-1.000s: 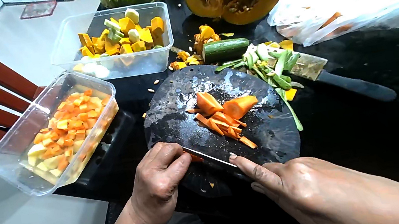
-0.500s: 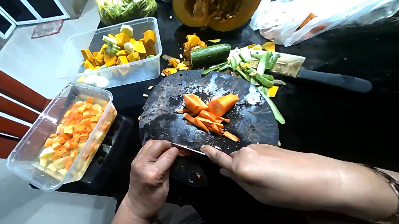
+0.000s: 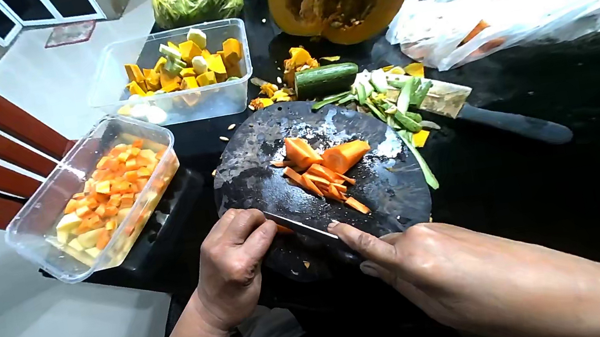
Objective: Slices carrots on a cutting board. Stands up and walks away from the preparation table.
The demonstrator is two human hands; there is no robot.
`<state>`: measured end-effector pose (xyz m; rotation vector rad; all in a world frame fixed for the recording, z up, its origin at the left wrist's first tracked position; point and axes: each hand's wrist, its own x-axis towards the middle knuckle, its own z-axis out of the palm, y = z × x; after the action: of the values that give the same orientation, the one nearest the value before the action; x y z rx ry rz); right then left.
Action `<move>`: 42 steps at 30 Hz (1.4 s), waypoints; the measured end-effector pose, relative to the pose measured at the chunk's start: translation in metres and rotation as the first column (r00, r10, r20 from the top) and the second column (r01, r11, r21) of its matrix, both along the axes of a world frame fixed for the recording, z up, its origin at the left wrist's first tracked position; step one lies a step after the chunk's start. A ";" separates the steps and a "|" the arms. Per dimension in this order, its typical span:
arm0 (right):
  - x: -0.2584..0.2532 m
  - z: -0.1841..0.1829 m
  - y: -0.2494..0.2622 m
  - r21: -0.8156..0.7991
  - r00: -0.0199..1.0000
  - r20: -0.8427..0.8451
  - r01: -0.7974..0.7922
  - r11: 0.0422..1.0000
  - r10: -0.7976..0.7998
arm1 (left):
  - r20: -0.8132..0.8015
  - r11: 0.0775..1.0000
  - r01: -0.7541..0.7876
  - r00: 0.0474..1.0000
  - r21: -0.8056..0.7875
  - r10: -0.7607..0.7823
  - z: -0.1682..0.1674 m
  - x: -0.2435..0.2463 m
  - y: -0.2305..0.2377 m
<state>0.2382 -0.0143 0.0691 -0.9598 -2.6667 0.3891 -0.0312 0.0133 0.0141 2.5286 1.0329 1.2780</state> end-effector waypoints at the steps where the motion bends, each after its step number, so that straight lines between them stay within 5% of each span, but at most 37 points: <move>1: -0.001 0.000 0.001 -0.003 1.000 0.009 -0.006 1.000 0.006 | 0.003 1.000 -0.001 1.000 0.000 0.001 0.000 0.000 0.000; 42: -0.020 0.001 0.017 -0.149 0.998 0.035 -0.040 0.988 0.046 | 0.018 0.999 -0.025 1.000 -0.033 0.025 -0.002 0.000 -0.001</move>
<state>0.2185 0.0031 0.0701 -0.9611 -2.7286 0.5913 -0.0313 0.0123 0.0121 2.4831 1.0762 1.2768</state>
